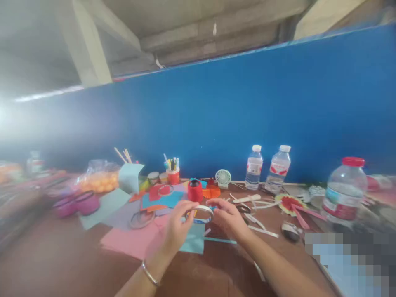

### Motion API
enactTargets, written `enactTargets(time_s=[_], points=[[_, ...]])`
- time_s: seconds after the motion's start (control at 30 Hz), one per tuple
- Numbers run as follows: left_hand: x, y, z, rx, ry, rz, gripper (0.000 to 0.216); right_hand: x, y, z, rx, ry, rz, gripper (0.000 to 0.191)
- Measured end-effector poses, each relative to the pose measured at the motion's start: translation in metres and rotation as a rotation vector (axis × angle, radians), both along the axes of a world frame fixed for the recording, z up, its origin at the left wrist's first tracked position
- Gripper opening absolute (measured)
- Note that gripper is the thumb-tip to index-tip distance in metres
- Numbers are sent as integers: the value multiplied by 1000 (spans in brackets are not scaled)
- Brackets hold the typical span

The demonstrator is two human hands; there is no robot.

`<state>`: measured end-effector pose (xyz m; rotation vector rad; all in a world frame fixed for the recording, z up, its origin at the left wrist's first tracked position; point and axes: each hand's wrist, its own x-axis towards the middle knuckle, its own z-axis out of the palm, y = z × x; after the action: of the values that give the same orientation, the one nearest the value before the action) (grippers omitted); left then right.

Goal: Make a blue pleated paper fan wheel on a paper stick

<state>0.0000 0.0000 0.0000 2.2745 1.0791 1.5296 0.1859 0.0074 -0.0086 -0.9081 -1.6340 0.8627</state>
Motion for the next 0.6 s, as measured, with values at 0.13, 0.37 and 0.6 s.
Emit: enactTargets(time_s=[0.13,0.37,0.6], points=[[5,-6,-2,-29,43,-11,22,-2,-9,11,54,-81,61,21],[2,-4,0,-47,-126,37,20,2,-4,5,25,107,41,17],[-2,2,-3,-94,-202,30,11,13,-2,10,-69,235,227,20]])
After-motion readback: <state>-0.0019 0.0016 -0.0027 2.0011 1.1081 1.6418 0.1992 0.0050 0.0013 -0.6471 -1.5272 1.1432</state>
